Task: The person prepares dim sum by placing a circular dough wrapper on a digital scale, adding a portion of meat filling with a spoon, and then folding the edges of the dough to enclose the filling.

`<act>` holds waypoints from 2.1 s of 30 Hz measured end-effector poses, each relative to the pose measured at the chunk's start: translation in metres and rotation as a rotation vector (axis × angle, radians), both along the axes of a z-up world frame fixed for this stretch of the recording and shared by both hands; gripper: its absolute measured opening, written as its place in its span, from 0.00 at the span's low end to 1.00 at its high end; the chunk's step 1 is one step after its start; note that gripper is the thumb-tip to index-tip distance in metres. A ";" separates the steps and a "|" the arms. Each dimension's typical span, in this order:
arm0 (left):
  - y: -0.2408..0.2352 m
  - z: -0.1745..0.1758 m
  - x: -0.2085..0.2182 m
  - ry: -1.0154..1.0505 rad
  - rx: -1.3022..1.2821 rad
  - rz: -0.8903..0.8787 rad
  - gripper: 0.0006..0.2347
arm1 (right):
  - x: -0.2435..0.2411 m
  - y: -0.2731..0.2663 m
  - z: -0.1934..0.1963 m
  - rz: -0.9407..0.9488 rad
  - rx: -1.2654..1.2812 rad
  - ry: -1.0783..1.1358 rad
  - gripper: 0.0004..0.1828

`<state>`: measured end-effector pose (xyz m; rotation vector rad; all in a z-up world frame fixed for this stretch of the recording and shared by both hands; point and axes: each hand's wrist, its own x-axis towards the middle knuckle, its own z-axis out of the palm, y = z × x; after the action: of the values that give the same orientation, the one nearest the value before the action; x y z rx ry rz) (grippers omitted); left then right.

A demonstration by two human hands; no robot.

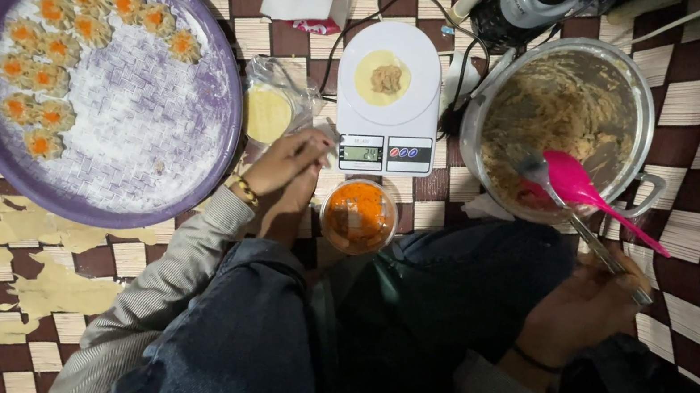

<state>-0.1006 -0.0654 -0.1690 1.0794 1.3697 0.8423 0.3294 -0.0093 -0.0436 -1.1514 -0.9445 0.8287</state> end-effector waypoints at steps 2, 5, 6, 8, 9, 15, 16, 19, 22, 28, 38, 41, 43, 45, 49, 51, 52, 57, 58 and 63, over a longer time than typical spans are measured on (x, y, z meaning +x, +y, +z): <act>0.001 0.015 0.013 0.207 -0.102 -0.123 0.13 | 0.000 0.002 -0.001 -0.038 0.038 0.015 0.16; 0.000 -0.003 0.025 0.389 0.011 -0.229 0.11 | -0.013 0.003 0.011 -0.122 0.019 -0.263 0.27; 0.000 -0.008 0.026 0.386 0.006 -0.232 0.11 | 0.004 0.004 -0.007 -0.123 0.013 -0.266 0.27; -0.001 -0.017 0.029 0.370 0.145 -0.240 0.11 | 0.040 0.003 -0.043 0.033 -0.078 -0.312 0.23; -0.003 -0.020 0.027 0.369 0.155 -0.247 0.11 | 0.014 0.002 -0.019 0.023 -0.072 -0.313 0.23; -0.012 -0.027 0.027 0.430 0.134 -0.251 0.07 | -0.024 0.014 0.011 -0.197 -0.025 -0.554 0.30; -0.012 -0.030 0.028 0.513 -0.009 -0.279 0.07 | -0.026 0.023 0.014 -0.178 -0.038 -0.764 0.28; -0.006 -0.015 0.029 0.607 -0.136 -0.308 0.08 | -0.013 0.057 -0.023 -0.087 -0.006 -0.958 0.24; -0.004 -0.010 0.027 0.637 -0.147 -0.285 0.07 | 0.018 0.091 -0.098 -0.040 0.069 -1.114 0.21; -0.009 -0.011 0.014 0.424 -0.085 -0.163 0.10 | -0.030 0.135 -0.070 -0.043 0.168 -1.225 0.19; -0.004 0.005 0.013 0.401 -0.025 -0.123 0.07 | -0.028 0.181 -0.057 0.034 0.253 -1.413 0.19; -0.003 0.022 0.018 0.405 -0.033 -0.110 0.09 | -0.019 0.198 -0.083 0.063 0.251 -1.438 0.19; 0.001 0.034 0.019 0.396 -0.058 -0.118 0.09 | -0.032 0.193 -0.054 0.088 0.246 -1.404 0.20; 0.003 0.044 0.022 0.386 -0.089 -0.121 0.09 | -0.038 0.189 -0.039 0.121 0.243 -1.370 0.23; 0.004 0.052 0.023 0.370 -0.104 -0.093 0.10 | -0.033 0.191 -0.038 0.157 0.140 -1.328 0.29; 0.004 0.050 0.022 0.370 -0.108 -0.093 0.10 | -0.032 0.191 -0.038 0.143 0.108 -1.352 0.29; 0.004 0.049 0.023 0.370 -0.105 -0.087 0.10 | -0.033 0.191 -0.037 0.149 0.082 -1.344 0.31; 0.003 0.039 0.019 0.367 -0.067 -0.094 0.10 | -0.037 0.188 -0.039 0.120 0.091 -1.334 0.27; 0.003 0.041 0.020 0.370 -0.066 -0.089 0.10 | -0.038 0.187 -0.037 0.130 0.083 -1.294 0.25; 0.003 0.045 0.020 0.372 -0.058 -0.064 0.09 | -0.014 0.177 -0.051 0.123 -0.041 -1.236 0.19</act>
<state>-0.0809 -0.0626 -0.1239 1.2707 1.6454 0.5677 0.3153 0.1678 -0.0949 -1.6602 -2.0087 0.1323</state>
